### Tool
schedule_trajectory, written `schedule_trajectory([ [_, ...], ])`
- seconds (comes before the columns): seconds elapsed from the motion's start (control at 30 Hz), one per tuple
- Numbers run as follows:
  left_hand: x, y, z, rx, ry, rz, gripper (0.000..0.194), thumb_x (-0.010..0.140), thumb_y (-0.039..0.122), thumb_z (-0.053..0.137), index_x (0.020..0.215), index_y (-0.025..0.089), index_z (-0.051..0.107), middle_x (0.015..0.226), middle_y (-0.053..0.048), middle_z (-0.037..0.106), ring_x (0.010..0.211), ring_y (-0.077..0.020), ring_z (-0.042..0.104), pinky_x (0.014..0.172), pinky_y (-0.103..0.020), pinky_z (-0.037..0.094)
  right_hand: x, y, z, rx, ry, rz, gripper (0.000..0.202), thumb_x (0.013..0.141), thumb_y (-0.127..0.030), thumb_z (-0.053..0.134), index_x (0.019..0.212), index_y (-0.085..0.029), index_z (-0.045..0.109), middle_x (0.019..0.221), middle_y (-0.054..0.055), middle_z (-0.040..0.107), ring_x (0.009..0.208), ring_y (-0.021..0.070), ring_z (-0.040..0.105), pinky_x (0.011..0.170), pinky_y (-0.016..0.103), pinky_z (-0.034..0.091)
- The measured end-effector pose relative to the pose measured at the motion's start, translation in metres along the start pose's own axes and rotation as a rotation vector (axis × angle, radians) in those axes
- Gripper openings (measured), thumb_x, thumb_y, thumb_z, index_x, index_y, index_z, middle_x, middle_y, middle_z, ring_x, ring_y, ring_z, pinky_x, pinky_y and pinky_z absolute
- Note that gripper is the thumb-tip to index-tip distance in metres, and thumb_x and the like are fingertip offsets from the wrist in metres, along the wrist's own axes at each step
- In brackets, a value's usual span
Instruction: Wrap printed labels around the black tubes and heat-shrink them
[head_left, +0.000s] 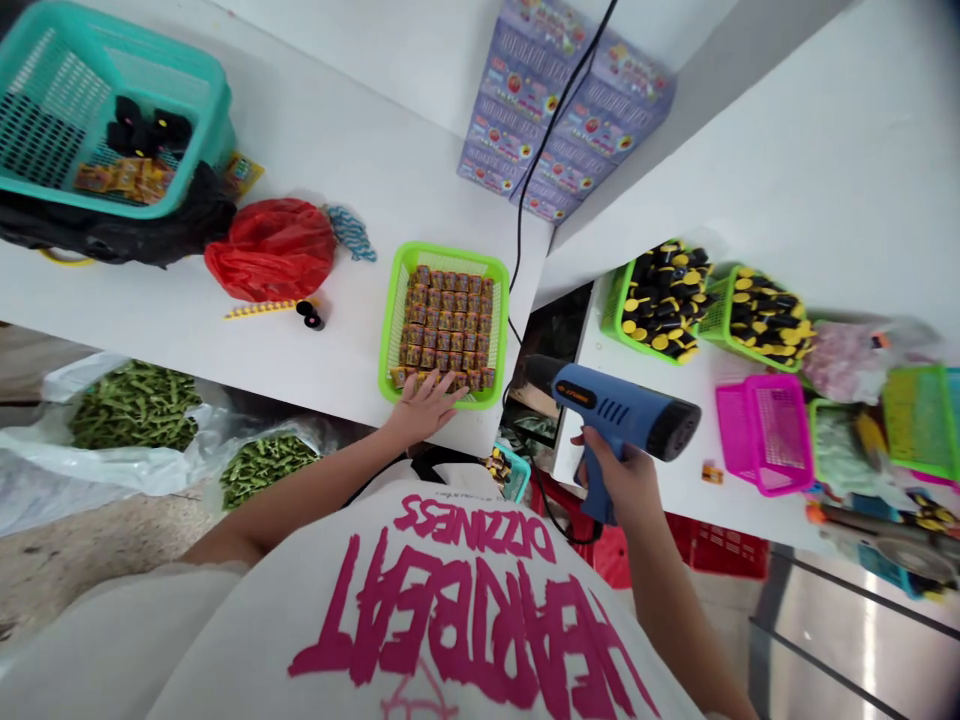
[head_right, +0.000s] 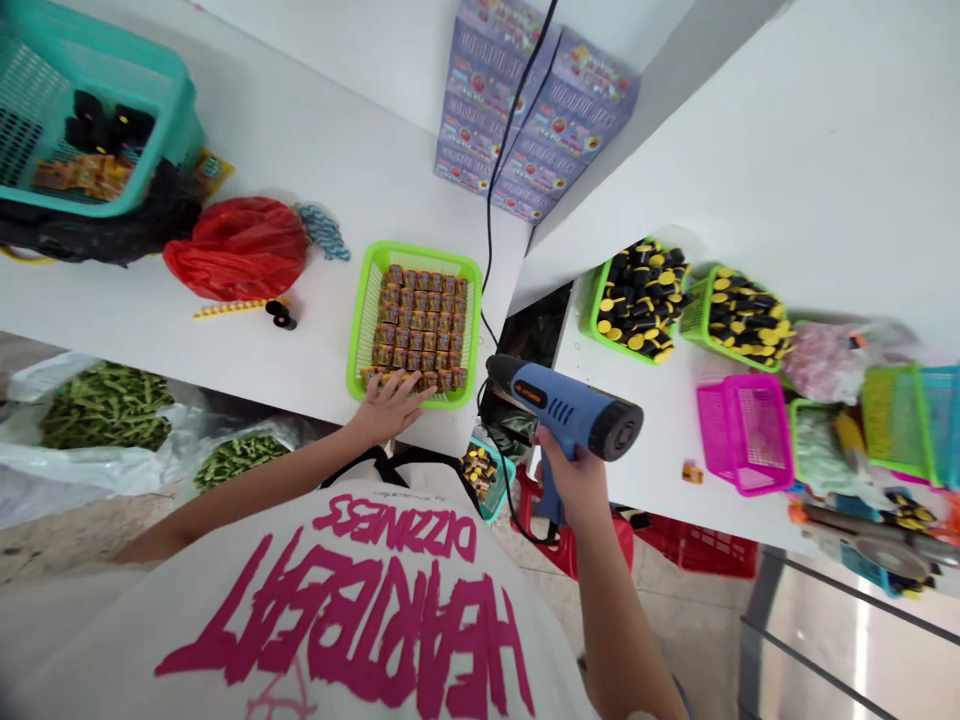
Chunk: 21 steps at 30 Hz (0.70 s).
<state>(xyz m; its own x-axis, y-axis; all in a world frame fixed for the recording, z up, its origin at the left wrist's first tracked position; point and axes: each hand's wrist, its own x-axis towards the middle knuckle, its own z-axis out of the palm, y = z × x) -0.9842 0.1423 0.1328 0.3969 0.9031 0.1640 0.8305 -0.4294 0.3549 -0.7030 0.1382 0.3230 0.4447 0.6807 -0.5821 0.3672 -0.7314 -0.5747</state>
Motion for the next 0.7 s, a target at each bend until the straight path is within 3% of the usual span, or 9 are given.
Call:
schedule_trajectory([
  [0.07,0.007,0.001,0.007,-0.01,-0.026,-0.026,0.046,0.097,0.045,0.042,0.141,0.037,0.05,0.151,-0.007,0.044,0.134,-0.0331,0.041,0.109,-0.053,0.018,-0.002,0.001,-0.005,0.011,-0.011,0.011,0.048,0.069,-0.06,0.072,0.081,-0.014,0.069,0.044,0.003,0.059,0.038,0.0151,0.051,0.039,0.026,0.042],
  [0.17,-0.007,-0.011,0.005,0.028,-0.057,-0.066,0.048,0.098,0.046,0.039,0.145,0.036,0.045,0.154,-0.008,0.038,0.137,-0.0348,0.038,0.109,-0.056,0.016,-0.001,0.012,-0.004,0.029,-0.09,-0.001,0.046,0.072,-0.06,0.071,0.082,-0.015,0.068,0.045,0.001,0.058,0.039,0.0146,0.051,0.04,0.026,0.042],
  [0.33,-0.066,-0.042,-0.018,0.134,-0.004,-0.111,0.047,0.096,0.045,0.047,0.142,0.041,0.047,0.151,-0.008,0.043,0.137,-0.0323,0.037,0.11,-0.053,0.012,0.005,0.026,0.013,-0.056,-0.202,-0.028,0.045,0.073,-0.059,0.069,0.086,-0.015,0.067,0.048,0.0,0.058,0.042,0.0157,0.053,0.04,0.027,0.043],
  [0.43,-0.105,-0.055,-0.035,0.176,0.083,-0.187,0.042,0.091,0.045,0.055,0.132,0.034,0.058,0.145,-0.011,0.046,0.134,-0.0326,0.039,0.108,-0.051,0.018,0.01,0.022,0.027,-0.143,-0.289,-0.046,0.044,0.075,-0.059,0.066,0.083,-0.016,0.066,0.048,0.0,0.057,0.04,0.0149,0.052,0.041,0.027,0.043],
  [0.57,-0.15,-0.06,-0.051,0.238,0.199,-0.324,0.038,0.088,0.04,0.059,0.123,0.023,0.055,0.137,-0.017,0.045,0.129,-0.0346,0.039,0.101,-0.051,0.028,0.017,0.012,0.041,-0.152,-0.323,-0.091,0.04,0.074,-0.057,0.068,0.078,-0.017,0.066,0.047,0.0,0.057,0.041,0.0149,0.054,0.043,0.026,0.045],
  [0.7,-0.178,-0.057,-0.058,0.251,0.241,-0.443,0.042,0.089,0.037,0.058,0.126,0.021,0.045,0.136,-0.021,0.042,0.129,-0.0376,0.039,0.099,-0.055,0.03,0.022,0.004,0.045,-0.156,-0.345,-0.103,0.038,0.075,-0.055,0.067,0.08,-0.017,0.068,0.046,-0.001,0.057,0.041,0.015,0.054,0.044,0.026,0.046],
])
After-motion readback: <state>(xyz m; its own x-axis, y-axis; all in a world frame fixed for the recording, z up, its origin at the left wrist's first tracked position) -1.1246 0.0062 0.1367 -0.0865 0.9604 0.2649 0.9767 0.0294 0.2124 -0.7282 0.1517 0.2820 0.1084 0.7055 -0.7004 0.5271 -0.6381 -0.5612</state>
